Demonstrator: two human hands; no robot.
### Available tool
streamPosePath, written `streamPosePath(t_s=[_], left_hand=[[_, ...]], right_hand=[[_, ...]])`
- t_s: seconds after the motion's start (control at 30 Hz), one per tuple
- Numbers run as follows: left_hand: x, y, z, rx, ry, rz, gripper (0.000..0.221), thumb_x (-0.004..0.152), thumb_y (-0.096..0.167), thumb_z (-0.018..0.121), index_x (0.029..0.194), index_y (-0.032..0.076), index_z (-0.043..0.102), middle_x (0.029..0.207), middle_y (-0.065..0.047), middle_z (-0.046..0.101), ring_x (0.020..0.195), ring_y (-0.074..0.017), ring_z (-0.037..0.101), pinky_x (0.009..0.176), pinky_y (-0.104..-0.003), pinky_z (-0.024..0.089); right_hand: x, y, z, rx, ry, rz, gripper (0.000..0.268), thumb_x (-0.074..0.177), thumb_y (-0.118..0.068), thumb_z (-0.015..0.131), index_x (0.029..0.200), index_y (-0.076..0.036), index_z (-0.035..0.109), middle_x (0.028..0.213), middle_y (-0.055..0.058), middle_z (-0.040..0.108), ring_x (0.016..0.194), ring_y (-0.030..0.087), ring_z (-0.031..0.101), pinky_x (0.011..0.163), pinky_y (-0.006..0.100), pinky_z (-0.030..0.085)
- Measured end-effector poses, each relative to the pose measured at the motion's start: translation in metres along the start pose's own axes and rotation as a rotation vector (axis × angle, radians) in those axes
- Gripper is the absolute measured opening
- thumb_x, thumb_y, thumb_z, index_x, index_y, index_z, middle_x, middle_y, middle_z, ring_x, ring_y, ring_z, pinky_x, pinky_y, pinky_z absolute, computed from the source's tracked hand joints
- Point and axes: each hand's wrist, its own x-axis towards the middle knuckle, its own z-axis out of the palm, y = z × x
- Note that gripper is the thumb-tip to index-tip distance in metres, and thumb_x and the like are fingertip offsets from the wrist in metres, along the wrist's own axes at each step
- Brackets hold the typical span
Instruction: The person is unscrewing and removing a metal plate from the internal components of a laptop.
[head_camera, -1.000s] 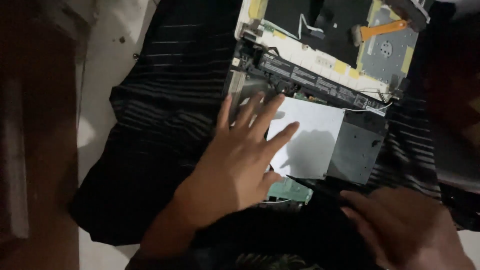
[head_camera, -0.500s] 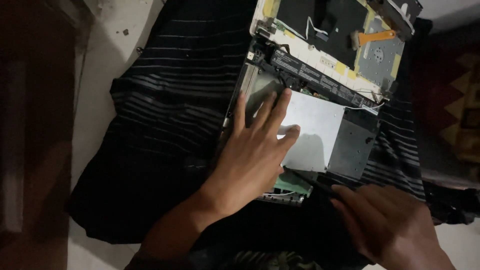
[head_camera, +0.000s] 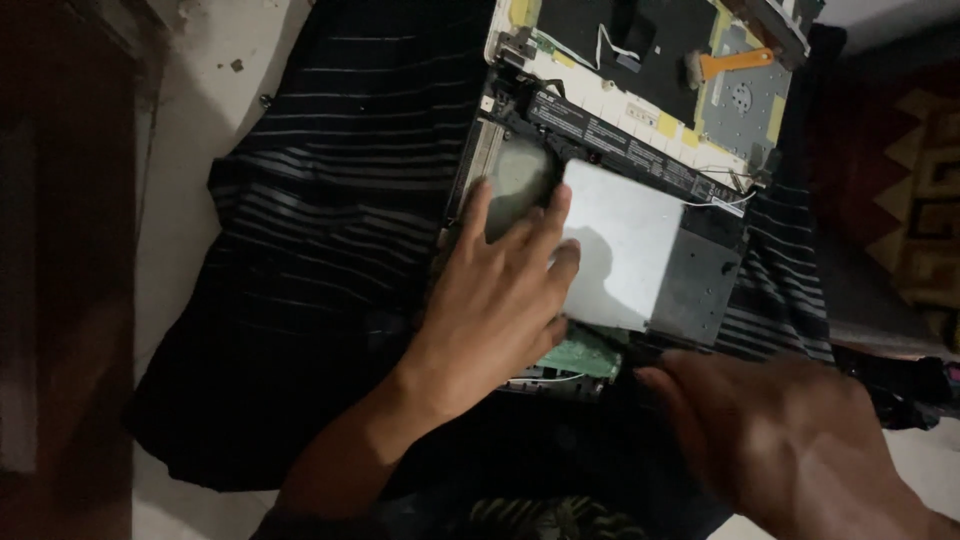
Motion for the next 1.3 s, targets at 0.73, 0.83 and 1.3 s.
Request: streamPosePath(t_s=[0.73, 0.83, 1.3], left_hand=[[0.007, 0.001, 0.008, -0.164, -0.09, -0.033, 0.062, 0.067, 0.018, 0.084, 0.127, 0.016, 0.071, 0.159, -0.011, 0.046, 0.126, -0.0304, 0.056, 0.118, -0.065, 0.03], [0.006, 0.002, 0.011, -0.161, -0.033, -0.037, 0.05, 0.073, 0.013, 0.079, 0.123, 0.017, 0.074, 0.157, -0.01, 0.049, 0.123, -0.03, 0.059, 0.118, -0.063, 0.031], [0.008, 0.001, 0.012, -0.138, -0.071, -0.05, 0.049, 0.076, 0.019, 0.077, 0.125, 0.019, 0.072, 0.158, -0.007, 0.049, 0.125, -0.0319, 0.057, 0.113, -0.063, 0.034]], right_hand=[[0.019, 0.015, 0.0, 0.06, 0.071, -0.251, 0.014, 0.099, -0.028, 0.064, 0.097, -0.014, 0.065, 0.072, 0.004, 0.066, 0.053, 0.031, 0.058, 0.051, 0.045, 0.049], [0.018, 0.028, 0.004, -0.012, -0.099, -0.408, 0.025, 0.097, -0.016, 0.058, 0.121, -0.014, 0.061, 0.084, 0.007, 0.064, 0.065, 0.032, 0.063, 0.062, 0.046, 0.053], [0.038, 0.027, -0.011, -0.01, 0.088, -0.507, 0.029, 0.097, -0.047, 0.073, 0.092, -0.019, 0.072, 0.065, 0.0, 0.068, 0.048, 0.015, 0.063, 0.045, 0.035, 0.053]])
